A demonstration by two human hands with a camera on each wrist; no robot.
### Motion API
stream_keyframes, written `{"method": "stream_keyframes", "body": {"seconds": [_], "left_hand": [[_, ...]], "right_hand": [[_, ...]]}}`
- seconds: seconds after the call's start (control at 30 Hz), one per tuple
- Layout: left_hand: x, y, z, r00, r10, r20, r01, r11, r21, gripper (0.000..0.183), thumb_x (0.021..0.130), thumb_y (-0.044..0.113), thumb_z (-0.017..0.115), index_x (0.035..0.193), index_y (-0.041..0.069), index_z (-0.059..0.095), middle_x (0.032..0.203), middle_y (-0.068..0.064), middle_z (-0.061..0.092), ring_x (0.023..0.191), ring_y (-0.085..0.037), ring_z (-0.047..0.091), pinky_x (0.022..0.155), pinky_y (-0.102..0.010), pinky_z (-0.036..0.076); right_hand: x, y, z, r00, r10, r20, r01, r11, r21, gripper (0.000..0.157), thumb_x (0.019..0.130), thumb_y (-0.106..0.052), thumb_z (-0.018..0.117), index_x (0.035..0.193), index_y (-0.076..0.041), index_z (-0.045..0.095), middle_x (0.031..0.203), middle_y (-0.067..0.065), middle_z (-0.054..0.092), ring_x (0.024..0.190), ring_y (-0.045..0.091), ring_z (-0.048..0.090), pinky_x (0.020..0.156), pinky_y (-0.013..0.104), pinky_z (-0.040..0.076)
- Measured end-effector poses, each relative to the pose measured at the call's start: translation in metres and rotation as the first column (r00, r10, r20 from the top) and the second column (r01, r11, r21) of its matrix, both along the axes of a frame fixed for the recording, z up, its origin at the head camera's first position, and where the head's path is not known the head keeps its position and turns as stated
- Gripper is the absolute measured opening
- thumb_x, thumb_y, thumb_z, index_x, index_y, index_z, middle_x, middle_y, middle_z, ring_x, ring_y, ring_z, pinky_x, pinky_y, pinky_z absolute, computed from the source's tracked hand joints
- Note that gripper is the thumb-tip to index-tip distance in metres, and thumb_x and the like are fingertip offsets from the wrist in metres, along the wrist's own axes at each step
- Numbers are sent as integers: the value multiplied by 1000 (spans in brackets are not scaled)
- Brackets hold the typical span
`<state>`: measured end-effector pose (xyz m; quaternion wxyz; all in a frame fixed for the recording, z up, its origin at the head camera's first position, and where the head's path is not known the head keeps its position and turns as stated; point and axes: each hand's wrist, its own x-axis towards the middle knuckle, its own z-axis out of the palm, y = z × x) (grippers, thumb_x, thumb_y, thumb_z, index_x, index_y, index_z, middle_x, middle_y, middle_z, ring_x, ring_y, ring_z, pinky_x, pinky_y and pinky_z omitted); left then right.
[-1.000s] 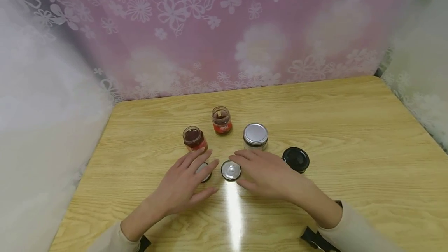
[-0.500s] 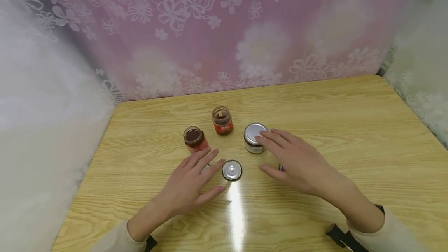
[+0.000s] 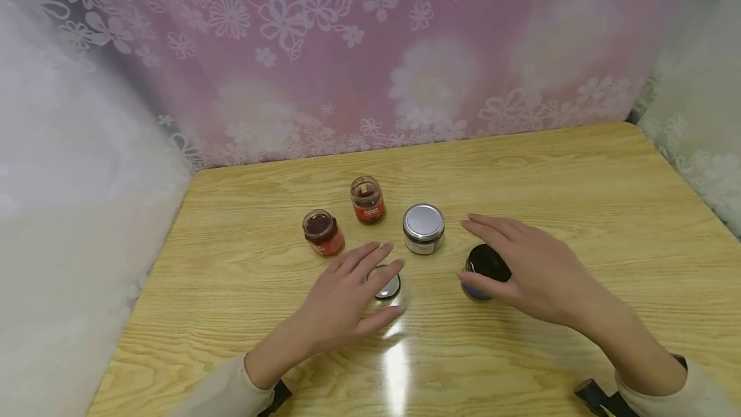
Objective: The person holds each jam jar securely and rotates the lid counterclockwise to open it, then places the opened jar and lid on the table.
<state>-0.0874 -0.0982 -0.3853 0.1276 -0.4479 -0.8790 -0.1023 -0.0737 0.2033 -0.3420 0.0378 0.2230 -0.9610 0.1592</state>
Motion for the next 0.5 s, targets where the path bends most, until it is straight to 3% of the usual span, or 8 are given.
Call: {"method": "stream_keyframes", "body": {"seconds": [0.23,0.5], "left_hand": [[0,12,-4,999,-37,39,38,999,-10,60,95,53,46,142,16,46,149,-9,37,135,-28,34,107,-42,30],[-2,22,-9,997,-51,50,54,997,-55,61,94,54,49,143,16,45,148,-11,37,136,-29,32,109,-42,27]], "right_hand": [[3,11,-8,999,-37,31,36,999,27,79,83,-68,56,142,-17,46,142,6,45,124,35,46,94,58,38],[6,22,-18,999,-38,27,37,999,19,79,83,-68,57,143,-17,45,142,7,44,126,34,44,92,58,39]]}}
